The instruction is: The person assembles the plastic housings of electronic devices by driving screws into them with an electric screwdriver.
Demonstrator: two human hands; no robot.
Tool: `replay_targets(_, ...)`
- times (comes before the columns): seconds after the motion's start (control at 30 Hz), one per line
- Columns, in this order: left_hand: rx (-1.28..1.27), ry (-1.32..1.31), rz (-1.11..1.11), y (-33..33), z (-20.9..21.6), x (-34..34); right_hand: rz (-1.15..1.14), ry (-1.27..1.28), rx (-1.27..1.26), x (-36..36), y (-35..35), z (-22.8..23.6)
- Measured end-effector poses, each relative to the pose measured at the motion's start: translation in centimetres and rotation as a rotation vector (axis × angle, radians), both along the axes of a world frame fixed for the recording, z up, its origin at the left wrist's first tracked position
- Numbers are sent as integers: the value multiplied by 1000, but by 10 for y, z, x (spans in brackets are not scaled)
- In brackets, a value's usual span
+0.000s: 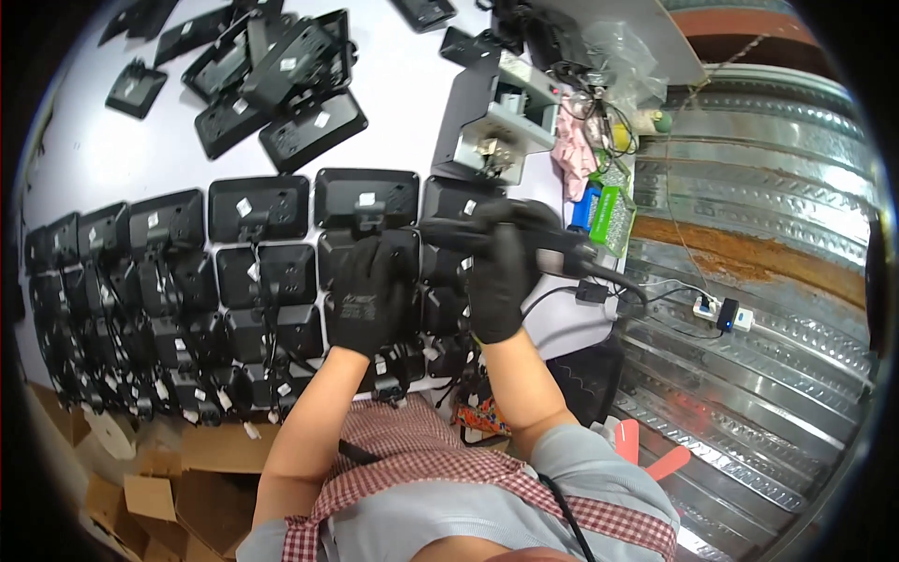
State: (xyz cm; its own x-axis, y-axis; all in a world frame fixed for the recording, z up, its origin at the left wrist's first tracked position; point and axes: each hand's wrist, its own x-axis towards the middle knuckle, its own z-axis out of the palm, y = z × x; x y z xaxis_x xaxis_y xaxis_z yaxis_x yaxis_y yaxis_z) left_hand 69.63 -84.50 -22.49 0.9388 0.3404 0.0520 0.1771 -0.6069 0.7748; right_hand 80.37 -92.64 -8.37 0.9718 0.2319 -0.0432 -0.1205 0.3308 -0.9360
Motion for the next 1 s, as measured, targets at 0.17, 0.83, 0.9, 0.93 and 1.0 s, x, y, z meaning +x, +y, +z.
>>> replay_targets(0.17,79,-24,18,-5,11,-1,-395,-484,-26,76,-57,-14)
replay_targets(0.83,87,-101,49,-2,-1,-7,72,-287,25,10,-33,-22)
replay_targets(0.9,85,-195,90,-6,-1,-2,204,-319,-30,-25,-8,-18)
replay_targets(0.93,79,-179,110,-3,-5,-5,294,-344,-79,-36,2,-23)
replay_targets(1.0,29,-147,-1,5,4,-4,284,-393,-102,-59,26,-36)
